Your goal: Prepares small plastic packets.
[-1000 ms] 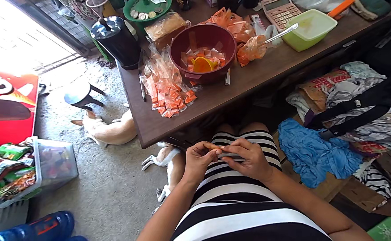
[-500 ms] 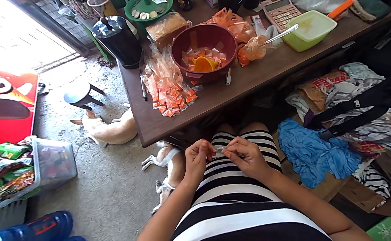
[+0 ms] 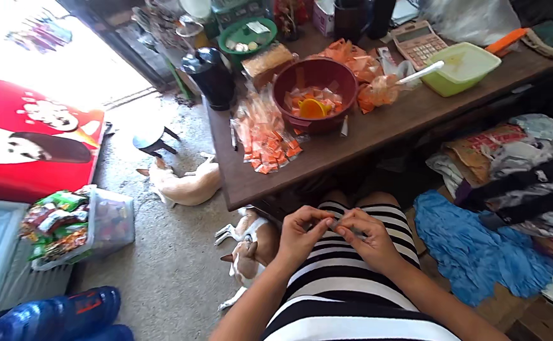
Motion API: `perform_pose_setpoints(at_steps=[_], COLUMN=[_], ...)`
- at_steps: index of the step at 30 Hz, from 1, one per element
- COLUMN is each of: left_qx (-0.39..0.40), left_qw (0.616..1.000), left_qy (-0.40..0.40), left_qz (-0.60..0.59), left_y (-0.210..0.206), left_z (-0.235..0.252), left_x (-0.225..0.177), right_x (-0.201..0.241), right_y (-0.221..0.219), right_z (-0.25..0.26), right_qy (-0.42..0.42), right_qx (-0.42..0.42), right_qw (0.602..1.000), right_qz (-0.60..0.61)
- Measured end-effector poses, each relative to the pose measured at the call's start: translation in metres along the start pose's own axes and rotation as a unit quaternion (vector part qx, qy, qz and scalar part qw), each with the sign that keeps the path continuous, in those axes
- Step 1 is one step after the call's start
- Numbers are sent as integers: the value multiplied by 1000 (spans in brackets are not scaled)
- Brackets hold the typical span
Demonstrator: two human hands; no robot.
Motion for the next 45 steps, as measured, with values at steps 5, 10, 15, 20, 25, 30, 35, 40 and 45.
perform_pose_setpoints(at_steps=[5,10,15,20,25,30,35,40,45], left_qx=[4,-2,28,39,21,9,123,114,78], left_qw=[1000,999,999,997,993,995,988,990,989], left_qy=[-14,-30,-27,-29,-15,1,-11,5,27], left_qz=[9,42,33,61,119,97,95,87,120], left_y=[0,0,-2,-1,3,6,-4,-3,4], left_z=[2,0,2,2,0,-1,3,3,4], left_x=[-4,-6,-3,-4,-10,-4,-5,1,1], right_x=[-3,-10,-11,-10,-6,-5,-6,-8,-9], right_y=[-1,-1,0,-2,-2,-4,0,3,-3], right_z=[0,-4,-7,-8,-6,-5,-5,-3,-4], right_qy=[-11,-39,-37,-27,-9,5,-4,-13,1], right_qx=[-11,-13,-14,-4,0,7,-1,-2,14], right_qw=[1000,998,998,999,1000,1000,1000,1000,1000], right_qz=[22,51,46,22,1,-19,-20,-19,-12])
Point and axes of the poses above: each hand's wrist, its own z-axis towards the middle knuckle, its own y-axis out of the back of the hand, x = y × z, the point moved 9 cm from there along z, towards the middle knuckle, and after that the axes turned 12 degrees about x, right-handed, at the moved point
